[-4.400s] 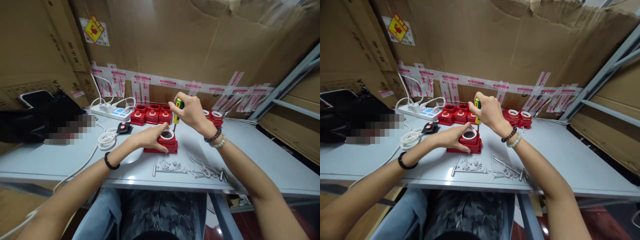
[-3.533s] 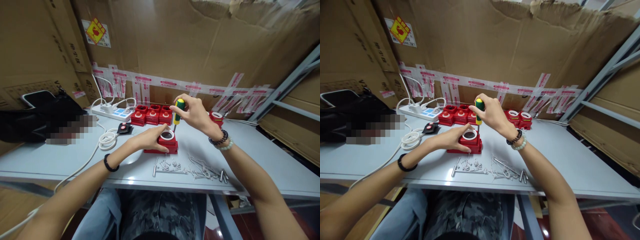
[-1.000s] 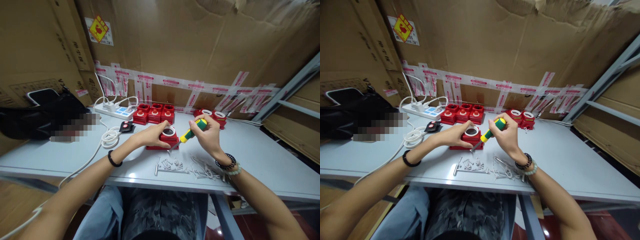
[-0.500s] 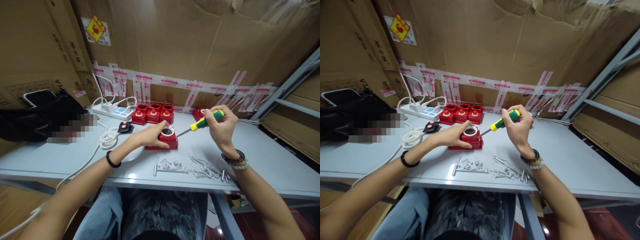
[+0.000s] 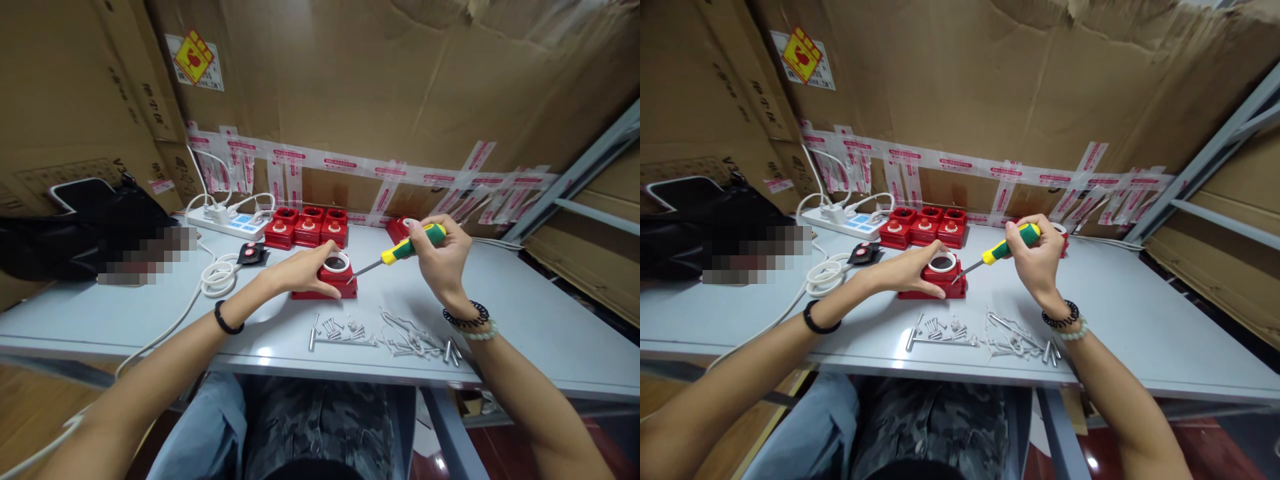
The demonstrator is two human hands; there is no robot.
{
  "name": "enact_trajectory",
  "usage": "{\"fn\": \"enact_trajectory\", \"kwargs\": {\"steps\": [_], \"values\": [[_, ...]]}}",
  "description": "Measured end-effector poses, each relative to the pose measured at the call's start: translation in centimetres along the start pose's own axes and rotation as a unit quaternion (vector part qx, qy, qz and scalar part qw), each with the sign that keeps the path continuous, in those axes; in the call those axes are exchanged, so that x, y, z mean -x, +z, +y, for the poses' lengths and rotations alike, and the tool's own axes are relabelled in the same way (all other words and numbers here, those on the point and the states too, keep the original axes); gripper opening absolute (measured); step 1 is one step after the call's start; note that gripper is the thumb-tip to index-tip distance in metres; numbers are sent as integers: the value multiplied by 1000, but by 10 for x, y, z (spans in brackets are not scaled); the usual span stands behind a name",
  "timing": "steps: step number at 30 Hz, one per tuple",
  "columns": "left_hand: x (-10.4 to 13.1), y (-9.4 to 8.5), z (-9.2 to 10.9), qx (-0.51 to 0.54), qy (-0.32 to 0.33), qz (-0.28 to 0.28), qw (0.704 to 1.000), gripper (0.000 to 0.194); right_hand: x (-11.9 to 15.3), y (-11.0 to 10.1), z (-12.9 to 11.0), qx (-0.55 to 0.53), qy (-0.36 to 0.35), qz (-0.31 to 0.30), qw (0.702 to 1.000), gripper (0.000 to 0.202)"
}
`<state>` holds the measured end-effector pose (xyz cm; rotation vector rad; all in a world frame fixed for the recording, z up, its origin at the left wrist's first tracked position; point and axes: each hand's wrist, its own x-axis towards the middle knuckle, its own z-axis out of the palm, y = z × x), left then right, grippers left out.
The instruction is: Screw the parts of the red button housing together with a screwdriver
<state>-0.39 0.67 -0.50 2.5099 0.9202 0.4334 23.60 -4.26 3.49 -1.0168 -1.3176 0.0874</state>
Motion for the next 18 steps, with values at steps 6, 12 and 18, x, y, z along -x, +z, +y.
{"fn": "enact_trajectory", "kwargs": {"steps": [6,12,18], "values": [[0,0,0,-10,-4,-1,1000,74,-2,-2,-2,12,-21,16,1000,18],[0,2,2,-26,-13,8,1000,71,-1,-3,0,0,-16,14,1000,20],[0,1,4,-30,-19,6,999,72,0,-2,0,-8,-16,22,1000,21]]}}
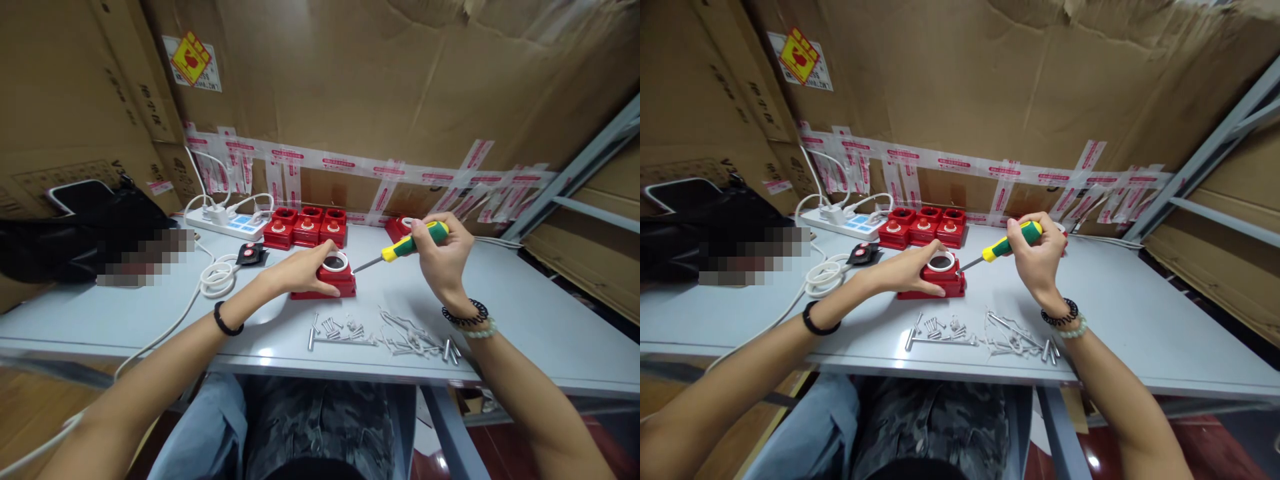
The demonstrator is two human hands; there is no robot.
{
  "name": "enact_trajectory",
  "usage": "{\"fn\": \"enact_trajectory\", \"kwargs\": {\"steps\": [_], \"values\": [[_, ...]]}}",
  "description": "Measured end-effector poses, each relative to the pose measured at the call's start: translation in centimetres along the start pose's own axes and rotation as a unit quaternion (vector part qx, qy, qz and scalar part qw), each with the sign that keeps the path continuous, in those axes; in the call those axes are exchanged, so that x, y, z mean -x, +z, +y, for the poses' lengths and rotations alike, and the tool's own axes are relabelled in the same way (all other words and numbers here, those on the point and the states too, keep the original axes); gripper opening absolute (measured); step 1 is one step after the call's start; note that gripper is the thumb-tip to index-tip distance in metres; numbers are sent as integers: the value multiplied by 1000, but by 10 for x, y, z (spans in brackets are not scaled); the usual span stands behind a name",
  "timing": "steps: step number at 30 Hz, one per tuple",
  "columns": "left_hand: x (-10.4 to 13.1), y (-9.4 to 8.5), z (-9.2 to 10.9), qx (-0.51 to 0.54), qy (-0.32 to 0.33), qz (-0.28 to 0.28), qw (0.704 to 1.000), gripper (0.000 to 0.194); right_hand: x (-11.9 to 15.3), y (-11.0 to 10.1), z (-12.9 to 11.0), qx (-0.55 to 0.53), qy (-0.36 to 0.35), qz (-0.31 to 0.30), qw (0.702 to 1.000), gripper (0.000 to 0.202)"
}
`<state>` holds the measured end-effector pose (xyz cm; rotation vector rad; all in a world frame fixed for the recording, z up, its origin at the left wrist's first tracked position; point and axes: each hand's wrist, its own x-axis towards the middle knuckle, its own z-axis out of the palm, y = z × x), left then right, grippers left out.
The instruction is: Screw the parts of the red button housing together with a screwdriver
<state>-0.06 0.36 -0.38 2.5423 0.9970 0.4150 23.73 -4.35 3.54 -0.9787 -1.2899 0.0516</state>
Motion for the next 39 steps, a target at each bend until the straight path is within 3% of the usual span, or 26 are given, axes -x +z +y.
{"fn": "enact_trajectory", "kwargs": {"steps": [10,19,39], "values": [[1,-1,1,-3,0,1,1000,72,1,1,1,0,19,-2,1000,22],[1,-1,-1,-4,1,0,1000,72,-1,1,13,-52,89,-12,995,26],[1,0,-1,-8,4,1,1000,70,-2,3,24,-74,136,-14,988,28]]}}
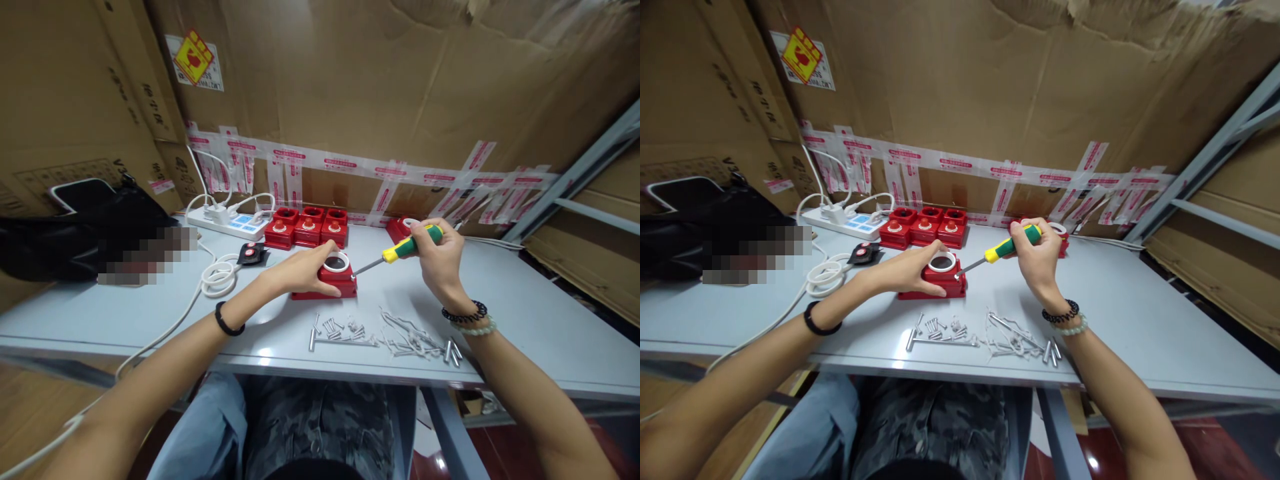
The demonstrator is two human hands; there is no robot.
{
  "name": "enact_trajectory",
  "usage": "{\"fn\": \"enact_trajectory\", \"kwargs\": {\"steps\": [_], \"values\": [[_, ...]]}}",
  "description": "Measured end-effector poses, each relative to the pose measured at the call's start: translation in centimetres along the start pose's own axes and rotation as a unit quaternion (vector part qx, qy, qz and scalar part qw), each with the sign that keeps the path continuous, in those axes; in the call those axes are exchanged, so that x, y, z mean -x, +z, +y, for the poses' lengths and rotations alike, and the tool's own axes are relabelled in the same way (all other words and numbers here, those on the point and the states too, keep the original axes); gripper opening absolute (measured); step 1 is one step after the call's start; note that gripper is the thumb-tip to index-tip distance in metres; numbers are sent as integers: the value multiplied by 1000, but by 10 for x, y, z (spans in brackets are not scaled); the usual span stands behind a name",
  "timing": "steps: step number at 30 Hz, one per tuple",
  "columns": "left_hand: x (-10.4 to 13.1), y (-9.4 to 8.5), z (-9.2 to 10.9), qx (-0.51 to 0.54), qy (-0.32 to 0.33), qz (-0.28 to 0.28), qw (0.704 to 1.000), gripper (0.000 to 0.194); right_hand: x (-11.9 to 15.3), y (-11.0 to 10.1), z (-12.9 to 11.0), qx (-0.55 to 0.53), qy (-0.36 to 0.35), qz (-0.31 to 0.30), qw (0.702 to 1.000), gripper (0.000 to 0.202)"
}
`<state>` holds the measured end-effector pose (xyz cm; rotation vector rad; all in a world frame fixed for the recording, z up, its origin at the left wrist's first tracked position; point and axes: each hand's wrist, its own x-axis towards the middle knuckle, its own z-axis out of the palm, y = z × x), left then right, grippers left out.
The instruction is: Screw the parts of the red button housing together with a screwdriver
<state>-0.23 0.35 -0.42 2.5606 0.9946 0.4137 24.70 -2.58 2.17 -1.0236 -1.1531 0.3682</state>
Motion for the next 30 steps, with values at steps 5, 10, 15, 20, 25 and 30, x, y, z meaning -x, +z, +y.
{"fn": "enact_trajectory", "kwargs": {"steps": [5,10,15,20,25,30], "values": [[0,0,0,-5,2,2,1000,69,-2,0,2,5,5,0,1000,29],[0,-1,2,-9,-4,-3,1000,70,-2,0,1,14,11,-3,1000,27],[0,-1,1,-5,-4,0,1000,70,1,0,-5,53,-22,-21,998,24],[0,1,-2,4,6,0,1000,71,5,3,-20,98,-102,-47,989,19],[0,0,-1,12,6,3,1000,67,6,8,-37,162,-165,-84,969,15],[0,0,-1,11,13,5,1000,66,7,13,-51,199,-217,-131,947,14]]}}
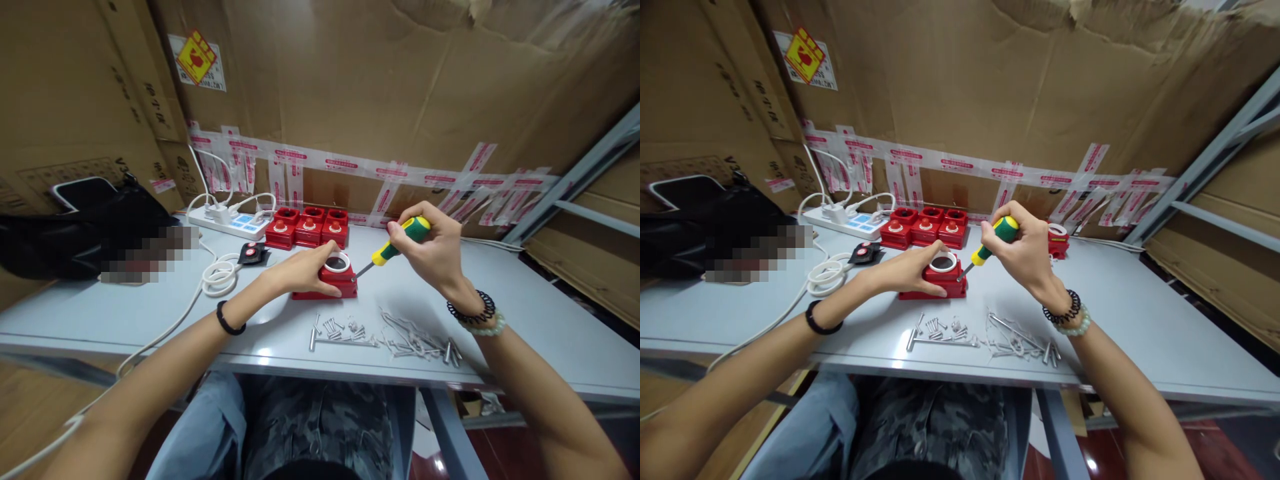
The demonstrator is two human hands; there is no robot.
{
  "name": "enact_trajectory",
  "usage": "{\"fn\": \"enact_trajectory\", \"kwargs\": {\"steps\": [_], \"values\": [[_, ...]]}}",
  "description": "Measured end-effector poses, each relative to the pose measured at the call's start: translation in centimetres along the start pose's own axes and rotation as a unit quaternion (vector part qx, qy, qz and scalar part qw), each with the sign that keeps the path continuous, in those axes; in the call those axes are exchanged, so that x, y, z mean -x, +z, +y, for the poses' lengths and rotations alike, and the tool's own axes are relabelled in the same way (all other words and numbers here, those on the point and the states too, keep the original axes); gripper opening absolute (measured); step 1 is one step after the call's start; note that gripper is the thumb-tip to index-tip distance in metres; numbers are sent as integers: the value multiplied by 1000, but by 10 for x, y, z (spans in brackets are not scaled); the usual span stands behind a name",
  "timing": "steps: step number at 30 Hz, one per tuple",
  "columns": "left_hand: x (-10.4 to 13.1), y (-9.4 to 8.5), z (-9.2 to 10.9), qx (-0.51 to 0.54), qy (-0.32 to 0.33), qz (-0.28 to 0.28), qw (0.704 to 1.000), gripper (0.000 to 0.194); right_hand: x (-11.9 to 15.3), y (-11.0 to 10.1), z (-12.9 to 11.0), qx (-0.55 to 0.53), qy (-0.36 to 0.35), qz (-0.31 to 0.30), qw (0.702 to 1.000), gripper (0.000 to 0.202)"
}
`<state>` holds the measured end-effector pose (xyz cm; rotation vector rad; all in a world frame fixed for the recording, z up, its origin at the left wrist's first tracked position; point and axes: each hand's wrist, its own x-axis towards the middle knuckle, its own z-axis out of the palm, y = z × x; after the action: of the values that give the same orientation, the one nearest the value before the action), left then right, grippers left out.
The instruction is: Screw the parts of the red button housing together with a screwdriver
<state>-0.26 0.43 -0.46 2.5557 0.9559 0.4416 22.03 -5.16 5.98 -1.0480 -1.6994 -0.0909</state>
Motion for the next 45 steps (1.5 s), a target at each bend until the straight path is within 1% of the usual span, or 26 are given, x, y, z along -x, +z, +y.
{"fn": "enact_trajectory", "kwargs": {"steps": [6,9,11,13,14,16,18,20,23,26,28,29,31,32,34,35,37,40,42,43,45], "values": [[0,1,-1,-7,6,4,1000,67,-11,1,-18,35,-72,-93,992,15],[-1,1,-2,-12,10,5,1000,68,-18,6,-29,117,-81,-127,982,19],[-1,2,-3,-19,10,7,1000,68,-22,10,-38,223,-70,-119,965,26],[-2,3,-3,-26,9,8,1000,67,-25,12,-47,328,-59,-110,937,35],[-2,4,-4,-29,9,9,1000,66,-27,12,-51,365,-54,-117,922,38],[-2,4,-4,-32,8,9,999,66,-31,10,-58,399,-50,-159,902,39],[-2,3,-3,-32,3,8,999,67,-35,7,-62,396,-54,-214,892,33],[-2,3,-2,-31,-2,8,999,68,-39,5,-65,374,-62,-255,890,28],[-2,2,-2,-31,-1,7,999,68,-44,6,-65,341,-55,-275,897,27],[-2,3,-3,-32,3,5,999,68,-45,11,-63,337,-31,-253,906,39],[-2,3,-4,-34,3,4,999,69,-43,16,-59,339,-26,-219,914,45],[-2,3,-4,-35,3,5,999,69,-40,18,-57,330,-31,-200,922,45],[-1,3,-3,-37,3,5,999,69,-36,23,-52,278,-59,-173,943,35],[-1,2,-3,-37,4,6,999,69,-33,24,-49,239,-76,-167,953,29],[-1,2,-1,-38,4,6,999,68,-30,25,-46,165,-104,-179,964,24],[-1,1,-1,-37,4,6,999,68,-29,23,-46,143,-109,-194,964,23],[-1,1,-1,-34,6,5,999,70,-30,17,-47,134,-102,-235,957,24],[-2,2,-2,-34,8,4,999,68,-36,2,-53,164,-76,-308,934,31],[-2,3,-4,-36,9,5,999,66,-41,-4,-55,181,-70,-340,920,33],[-2,3,-4,-37,9,6,999,66,-43,-6,-56,194,-69,-343,916,31],[-3,4,-4,-37,10,7,999,67,-45,-4,-55,246,-62,-316,914,28]]}}
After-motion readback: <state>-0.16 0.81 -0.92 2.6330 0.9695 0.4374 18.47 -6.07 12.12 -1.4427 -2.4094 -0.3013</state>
